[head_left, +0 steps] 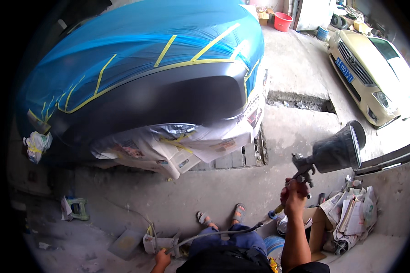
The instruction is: The person uses a spray gun to apply gray paint to the side of a car. The car is masked with blue plastic and yellow tape, and the person moves along the side to cover the door and rear panel.
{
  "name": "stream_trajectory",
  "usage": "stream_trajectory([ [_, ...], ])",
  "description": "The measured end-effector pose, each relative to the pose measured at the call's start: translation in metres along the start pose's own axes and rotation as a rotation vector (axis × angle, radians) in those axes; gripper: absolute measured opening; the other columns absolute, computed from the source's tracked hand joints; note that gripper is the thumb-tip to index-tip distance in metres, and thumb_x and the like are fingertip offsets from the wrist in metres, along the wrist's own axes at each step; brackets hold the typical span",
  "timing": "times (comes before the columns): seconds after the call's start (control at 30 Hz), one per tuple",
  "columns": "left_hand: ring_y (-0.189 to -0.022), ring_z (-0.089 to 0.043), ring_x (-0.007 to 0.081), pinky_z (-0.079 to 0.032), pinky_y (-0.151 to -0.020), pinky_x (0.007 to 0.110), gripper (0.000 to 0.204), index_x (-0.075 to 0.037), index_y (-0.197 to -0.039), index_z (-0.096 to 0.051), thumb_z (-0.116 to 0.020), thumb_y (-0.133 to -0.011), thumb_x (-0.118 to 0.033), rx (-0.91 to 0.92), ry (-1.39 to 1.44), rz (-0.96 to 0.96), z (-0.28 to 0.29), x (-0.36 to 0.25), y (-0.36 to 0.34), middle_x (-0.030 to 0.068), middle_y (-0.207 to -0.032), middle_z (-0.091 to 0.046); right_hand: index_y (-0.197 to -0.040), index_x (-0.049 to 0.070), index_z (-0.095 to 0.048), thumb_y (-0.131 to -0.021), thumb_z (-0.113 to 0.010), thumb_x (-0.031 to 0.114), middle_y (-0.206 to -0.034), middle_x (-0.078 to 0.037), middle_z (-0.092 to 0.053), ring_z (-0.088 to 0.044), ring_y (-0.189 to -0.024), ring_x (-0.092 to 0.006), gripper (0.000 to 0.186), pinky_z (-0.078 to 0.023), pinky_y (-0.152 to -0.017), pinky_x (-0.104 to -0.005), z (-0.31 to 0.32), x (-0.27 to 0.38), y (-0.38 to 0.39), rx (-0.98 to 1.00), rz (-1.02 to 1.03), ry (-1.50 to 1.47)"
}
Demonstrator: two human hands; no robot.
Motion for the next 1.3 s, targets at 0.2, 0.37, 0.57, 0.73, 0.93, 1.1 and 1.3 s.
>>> stream_trajectory([
  [0.2,-0.086,-0.06,0.0369,-0.046,-0.075,0.044,0.021,-0.007,-0.084,-0.064,-0.063,-0.075,-0.026,0.089,-0.17,0.068,-0.011,0.006,-0.008,0.0174,-0.085,-0.064,-0.099,0.002,-0.055,-0.087,-0.056,0.015,-0.08,-0.006,-0.057,-0.055,-0.069,-0.0134,0.018,-0.047,-0.063,-0.0278,-0.09,0.06,0.062,0.756,0.316,0.11],
  [0.37,-0.085,-0.06,0.0375,-0.046,-0.073,0.045,0.02,-0.006,-0.082,-0.063,-0.062,-0.075,-0.025,0.086,-0.16,0.025,-0.018,-0.015,-0.001,0.0185,-0.082,-0.063,-0.105,-0.001,-0.056,-0.085,-0.058,0.012,-0.091,-0.008,-0.059,-0.057,-0.076,-0.0144,0.024,-0.047,-0.065,-0.0274,-0.1,0.074,0.044,0.868,0.186,-0.042],
  [0.57,-0.081,-0.061,0.036,-0.046,-0.071,0.044,0.023,-0.005,-0.083,-0.065,-0.065,-0.077,-0.026,0.123,-0.131,0.024,-0.015,-0.036,-0.009,0.0185,-0.08,-0.063,-0.099,0.006,-0.054,-0.085,-0.062,0.034,-0.067,-0.006,-0.058,-0.053,-0.047,-0.0135,0.032,-0.037,-0.035,-0.0242,-0.005,0.055,-0.039,0.285,0.031,-0.156],
  [0.73,-0.081,-0.06,0.0372,-0.046,-0.071,0.044,0.023,-0.003,-0.084,-0.063,-0.064,-0.076,-0.025,0.082,-0.136,-0.049,-0.011,-0.058,-0.017,0.0193,-0.08,-0.063,-0.099,0.006,-0.059,-0.085,-0.059,0.041,-0.055,-0.003,-0.055,-0.049,-0.041,-0.0103,0.038,-0.037,-0.037,-0.0221,0.05,0.018,-0.066,0.058,-0.136,-0.081],
  [0.93,-0.082,-0.06,0.0376,-0.047,-0.071,0.045,0.022,-0.005,-0.083,-0.063,-0.063,-0.075,-0.026,0.147,-0.117,-0.064,-0.021,-0.063,-0.029,0.019,-0.081,-0.063,-0.108,0.002,-0.057,-0.085,-0.059,0.041,-0.068,-0.007,-0.061,-0.052,-0.047,-0.0092,0.045,-0.039,-0.041,-0.0204,0.023,0.064,-0.068,0.267,-0.021,-0.12],
  [1.1,-0.082,-0.06,0.0371,-0.047,-0.071,0.044,0.023,-0.007,-0.083,-0.063,-0.065,-0.075,-0.028,0.208,-0.164,-0.07,-0.016,-0.115,-0.019,0.0182,-0.081,-0.063,-0.112,0.001,-0.051,-0.081,-0.065,0.04,-0.099,-0.017,-0.061,-0.056,-0.052,-0.0159,0.051,-0.043,-0.042,-0.0247,-0.012,0.107,-0.082,0.602,0.1,-0.227],
  [1.3,-0.084,-0.06,0.0373,-0.047,-0.072,0.045,0.026,-0.007,-0.084,-0.063,-0.065,-0.074,-0.031,0.189,-0.19,-0.099,-0.018,-0.131,-0.018,0.0179,-0.081,-0.063,-0.091,0.005,-0.056,-0.08,-0.062,0.049,-0.057,-0.004,-0.054,-0.049,-0.042,-0.0126,0.046,-0.033,-0.037,-0.0234,0.019,0.072,-0.13,0.374,-0.076,-0.076],
])
Point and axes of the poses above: each hand's wrist, its own y-axis away from the middle knuckle, its own z-axis out of the back of the hand, x = y × z, the point moved 8 cm from there along -y, towards the middle knuckle
